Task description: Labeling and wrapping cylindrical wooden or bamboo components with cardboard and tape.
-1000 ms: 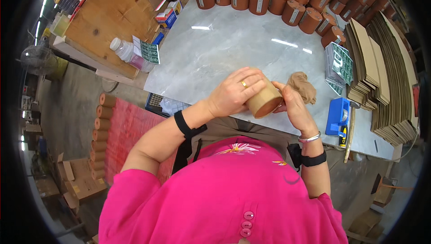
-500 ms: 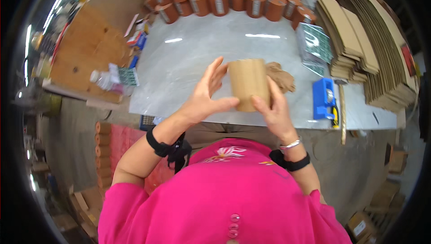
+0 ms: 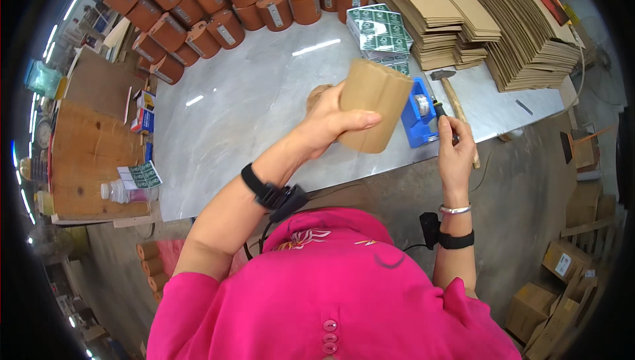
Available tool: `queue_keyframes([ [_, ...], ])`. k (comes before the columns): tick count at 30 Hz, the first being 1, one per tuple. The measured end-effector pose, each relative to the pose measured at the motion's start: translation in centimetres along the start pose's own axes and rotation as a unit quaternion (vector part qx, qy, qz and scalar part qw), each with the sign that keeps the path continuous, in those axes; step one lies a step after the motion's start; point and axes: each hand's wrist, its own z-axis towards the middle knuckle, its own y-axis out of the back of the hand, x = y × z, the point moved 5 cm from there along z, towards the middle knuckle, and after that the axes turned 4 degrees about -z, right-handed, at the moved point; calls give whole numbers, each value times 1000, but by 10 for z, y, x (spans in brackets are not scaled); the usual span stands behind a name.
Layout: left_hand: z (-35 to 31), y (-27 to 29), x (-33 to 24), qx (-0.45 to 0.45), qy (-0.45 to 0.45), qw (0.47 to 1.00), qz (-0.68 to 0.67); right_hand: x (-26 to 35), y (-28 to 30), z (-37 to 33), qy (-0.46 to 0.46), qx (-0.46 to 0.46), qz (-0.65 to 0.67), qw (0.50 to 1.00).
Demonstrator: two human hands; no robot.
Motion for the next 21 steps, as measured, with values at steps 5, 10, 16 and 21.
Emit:
queue_keyframes([
  [5, 58, -24, 16, 99, 28, 994, 36, -40, -15, 0, -92, 76, 21, 993],
  [10, 72, -23, 26, 97, 67, 992, 46, -30, -23, 1, -84, 90, 59, 991],
  [16, 74, -28, 25, 101, 46, 990, 87, -2, -6, -6, -20, -17, 118, 993],
  [21, 74, -24, 26, 95, 41, 990, 97, -12, -2, -36, -140, 51, 191, 970],
])
